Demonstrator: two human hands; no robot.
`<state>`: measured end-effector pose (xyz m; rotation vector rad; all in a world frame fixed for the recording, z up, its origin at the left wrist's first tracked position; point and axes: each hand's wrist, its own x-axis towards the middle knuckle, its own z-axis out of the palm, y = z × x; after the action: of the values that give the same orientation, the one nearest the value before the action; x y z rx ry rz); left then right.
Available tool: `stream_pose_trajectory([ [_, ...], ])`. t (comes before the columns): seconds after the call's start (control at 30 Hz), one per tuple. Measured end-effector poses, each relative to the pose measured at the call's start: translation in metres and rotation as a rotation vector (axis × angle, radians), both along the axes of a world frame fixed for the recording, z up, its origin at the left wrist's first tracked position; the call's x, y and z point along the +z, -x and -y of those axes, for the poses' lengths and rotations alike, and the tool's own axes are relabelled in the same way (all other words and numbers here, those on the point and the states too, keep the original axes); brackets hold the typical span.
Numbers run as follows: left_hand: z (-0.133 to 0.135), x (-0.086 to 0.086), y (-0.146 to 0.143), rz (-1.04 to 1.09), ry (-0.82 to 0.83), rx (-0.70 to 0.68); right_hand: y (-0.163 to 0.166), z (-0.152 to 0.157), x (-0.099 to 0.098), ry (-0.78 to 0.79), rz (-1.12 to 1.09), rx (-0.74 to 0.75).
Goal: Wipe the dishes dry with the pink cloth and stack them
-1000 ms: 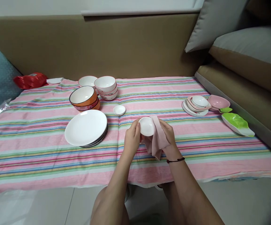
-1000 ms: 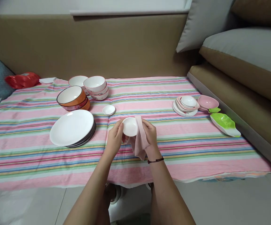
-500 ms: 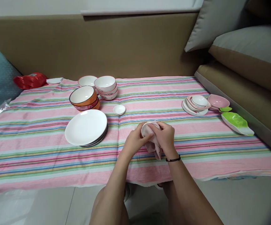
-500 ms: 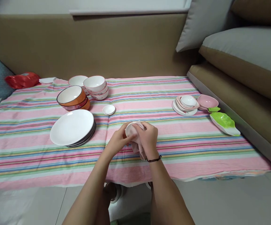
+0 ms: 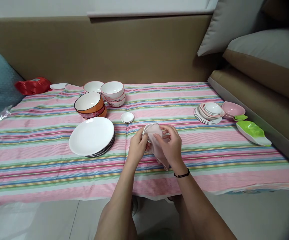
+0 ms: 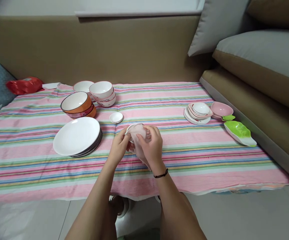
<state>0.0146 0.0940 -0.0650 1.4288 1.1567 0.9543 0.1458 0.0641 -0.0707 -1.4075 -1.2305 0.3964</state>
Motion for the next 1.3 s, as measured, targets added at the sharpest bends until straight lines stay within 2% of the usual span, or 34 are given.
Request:
stream_pose_trajectory([
  [0.1,0.002,0.002,0.000,-0.027,-0.065,-0.022,0.000,-0.001,-0.004,0.083,-0.119,-0.070],
  [0.2,0.001,0.003,0.001,-0.026,-0.086,-0.059,-0.003,-0.002,-0.003,0.204,-0.283,-0.022],
  [0.27,0.000,0.003,0.001,-0.021,-0.079,-0.060,-0.005,-0.002,-0.001,0.215,-0.315,0.032],
  [0.4,0.000,0.001,0.002,-0.011,-0.043,-0.091,-0.004,-0.001,0.002,0.261,-0.285,0.122],
  [0.53,0.003,0.000,0.000,0.014,0.003,-0.158,-0.002,-0.002,-0.003,0.352,-0.136,0.056],
  [0.67,0.006,0.002,-0.003,0.029,0.018,-0.152,-0.006,-0.004,-0.009,0.314,-0.107,0.036],
  [0.77,0.008,0.004,-0.002,0.036,0.036,-0.151,-0.008,-0.006,-0.011,0.292,-0.165,0.090],
  [0.97,0.013,-0.005,0.001,0.092,0.090,-0.215,-0.009,-0.006,-0.011,0.393,-0.239,0.183],
  [1.07,0.018,-0.010,0.004,0.166,0.144,-0.178,-0.012,-0.002,-0.007,0.399,-0.271,0.324],
  [1.13,0.021,-0.010,0.006,0.220,0.167,-0.137,-0.013,-0.001,-0.005,0.390,-0.296,0.361],
  [1.3,0.031,-0.012,0.008,0.221,0.050,-0.201,-0.008,-0.002,-0.008,0.370,-0.312,0.152],
])
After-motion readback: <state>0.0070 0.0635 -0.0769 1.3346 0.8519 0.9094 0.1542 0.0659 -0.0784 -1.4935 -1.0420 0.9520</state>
